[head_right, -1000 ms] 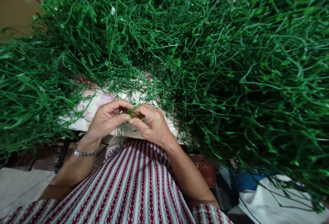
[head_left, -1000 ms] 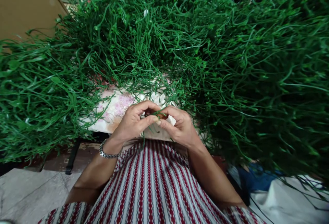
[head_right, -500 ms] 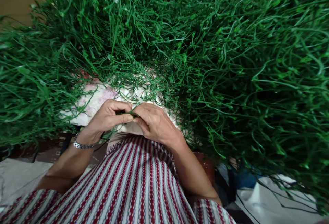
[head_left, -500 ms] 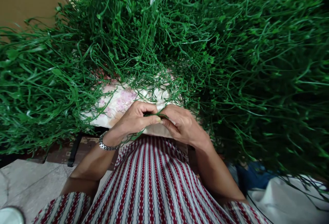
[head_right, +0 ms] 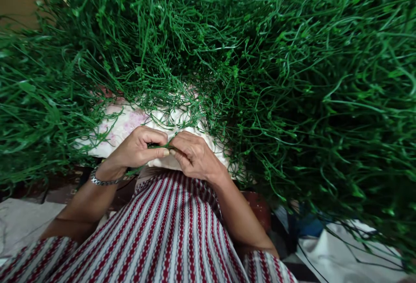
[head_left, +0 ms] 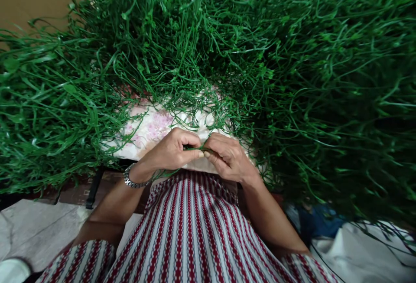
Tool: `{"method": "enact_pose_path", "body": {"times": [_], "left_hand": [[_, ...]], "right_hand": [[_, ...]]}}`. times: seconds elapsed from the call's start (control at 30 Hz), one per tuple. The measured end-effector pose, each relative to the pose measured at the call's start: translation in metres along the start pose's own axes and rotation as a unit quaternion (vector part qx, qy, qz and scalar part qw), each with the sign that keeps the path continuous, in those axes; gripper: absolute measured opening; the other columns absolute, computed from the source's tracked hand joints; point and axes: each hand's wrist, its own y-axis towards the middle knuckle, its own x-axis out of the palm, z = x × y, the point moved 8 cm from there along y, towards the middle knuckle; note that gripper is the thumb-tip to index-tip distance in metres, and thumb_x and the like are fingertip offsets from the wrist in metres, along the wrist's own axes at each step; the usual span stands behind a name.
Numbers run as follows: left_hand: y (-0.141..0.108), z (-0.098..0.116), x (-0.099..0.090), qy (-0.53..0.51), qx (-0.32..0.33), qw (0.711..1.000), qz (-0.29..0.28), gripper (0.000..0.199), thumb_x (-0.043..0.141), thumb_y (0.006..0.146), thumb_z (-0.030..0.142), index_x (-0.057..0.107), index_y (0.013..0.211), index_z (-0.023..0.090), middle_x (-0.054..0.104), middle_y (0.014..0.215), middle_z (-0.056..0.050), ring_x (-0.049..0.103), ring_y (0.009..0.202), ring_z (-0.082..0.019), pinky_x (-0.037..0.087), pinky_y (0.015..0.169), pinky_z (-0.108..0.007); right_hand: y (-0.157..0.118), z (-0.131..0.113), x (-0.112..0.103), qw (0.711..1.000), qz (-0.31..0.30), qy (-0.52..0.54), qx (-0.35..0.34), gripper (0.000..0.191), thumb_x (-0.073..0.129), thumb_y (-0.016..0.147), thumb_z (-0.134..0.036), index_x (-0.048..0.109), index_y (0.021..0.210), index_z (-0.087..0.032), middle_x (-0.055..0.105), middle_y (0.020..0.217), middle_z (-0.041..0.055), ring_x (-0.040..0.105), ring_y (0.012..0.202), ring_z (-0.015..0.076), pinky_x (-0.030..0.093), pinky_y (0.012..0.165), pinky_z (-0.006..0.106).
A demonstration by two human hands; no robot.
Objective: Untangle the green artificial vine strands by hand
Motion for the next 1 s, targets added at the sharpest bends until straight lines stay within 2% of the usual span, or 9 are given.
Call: {"method": "enact_pose_path", "body": {"times": [0.13,0.23,0.33,0.5,0.6,0.67,0.73,0.83,1.0], "left_hand": [[0.000,0.000,0.007,-0.076,0.001,0.997,-0.018,0.034,0.059,0.070,0.027,0.039,0.045,0.015,0.030,0.049,0.004,0.029,0.050,-0.008,0.023,0.048,-0.024],[0.002,-0.012,0.010,-0.158,-0.035,0.987,0.008,0.037,0.062,0.068,0.031,0.038,0.044,0.016,0.028,0.047,0.004,0.025,0.047,-0.006,0.019,0.045,-0.024],[0.004,-0.024,0.015,-0.226,-0.060,0.972,0.033,0.036,0.065,0.065,0.031,0.041,0.044,0.015,0.030,0.044,0.005,0.023,0.043,-0.005,0.016,0.042,-0.023],[0.006,-0.032,0.017,-0.368,-0.082,0.924,0.059,0.037,0.069,0.058,0.032,0.040,0.042,0.016,0.032,0.041,0.005,0.024,0.039,-0.004,0.019,0.040,-0.022],[0.007,-0.029,0.017,-0.407,-0.077,0.909,0.053,0.034,0.070,0.059,0.035,0.045,0.045,0.016,0.038,0.044,0.003,0.031,0.040,-0.006,0.025,0.040,-0.024],[0.008,-0.025,0.013,-0.364,-0.049,0.928,0.059,0.027,0.070,0.064,0.034,0.055,0.051,0.015,0.045,0.051,0.000,0.040,0.047,-0.009,0.031,0.044,-0.024],[0.009,-0.020,0.003,-0.307,-0.003,0.945,0.109,0.020,0.071,0.066,0.031,0.062,0.057,0.016,0.049,0.061,-0.001,0.046,0.059,-0.011,0.037,0.053,-0.025],[0.008,-0.019,-0.009,-0.269,0.038,0.944,0.188,0.009,0.073,0.065,0.027,0.069,0.065,0.019,0.051,0.066,-0.001,0.048,0.069,-0.012,0.039,0.064,-0.025],[0.007,-0.029,-0.003,-0.343,0.003,0.909,0.235,0.006,0.075,0.062,0.021,0.072,0.067,0.021,0.054,0.064,0.001,0.049,0.064,-0.009,0.039,0.061,-0.021]], "right_hand": [[-0.002,0.012,0.004,0.981,0.003,0.174,0.085,0.025,0.047,0.087,-0.033,0.048,0.066,-0.018,0.042,0.060,-0.0013,0.039,0.055,0.0107,0.032,0.054,0.025],[-0.005,0.027,0.012,0.929,0.007,0.321,0.183,0.032,0.054,0.081,-0.046,0.052,0.065,-0.018,0.042,0.057,-0.0024,0.034,0.051,0.0092,0.028,0.049,0.023],[-0.009,0.037,0.020,0.873,0.019,0.419,0.249,0.035,0.064,0.071,-0.049,0.053,0.063,-0.016,0.039,0.052,-0.0043,0.030,0.048,0.0074,0.024,0.047,0.022],[-0.010,0.035,0.022,0.821,0.009,0.508,0.260,0.035,0.068,0.068,-0.046,0.054,0.059,-0.015,0.042,0.051,-0.0039,0.032,0.047,0.0071,0.024,0.048,0.023],[-0.010,0.036,0.005,0.850,0.033,0.470,0.236,0.033,0.065,0.072,-0.046,0.057,0.063,-0.016,0.048,0.055,-0.0014,0.039,0.050,0.0094,0.029,0.050,0.025],[-0.010,0.040,-0.013,0.887,0.082,0.391,0.230,0.026,0.062,0.076,-0.041,0.058,0.069,-0.017,0.050,0.060,-0.0010,0.043,0.053,0.0096,0.032,0.050,0.024],[-0.011,0.042,-0.024,0.907,0.114,0.328,0.236,0.022,0.058,0.081,-0.039,0.058,0.076,-0.018,0.050,0.062,-0.0011,0.043,0.052,0.0092,0.034,0.050,0.023],[-0.010,0.040,-0.024,0.925,0.119,0.273,0.235,0.022,0.053,0.084,-0.040,0.058,0.087,-0.018,0.053,0.070,0.0007,0.046,0.057,0.0100,0.037,0.052,0.023],[-0.010,0.036,-0.004,0.942,0.103,0.231,0.220,0.030,0.058,0.082,-0.037,0.054,0.107,-0.021,0.053,0.078,0.0004,0.049,0.066,0.0112,0.042,0.060,0.024]]}}
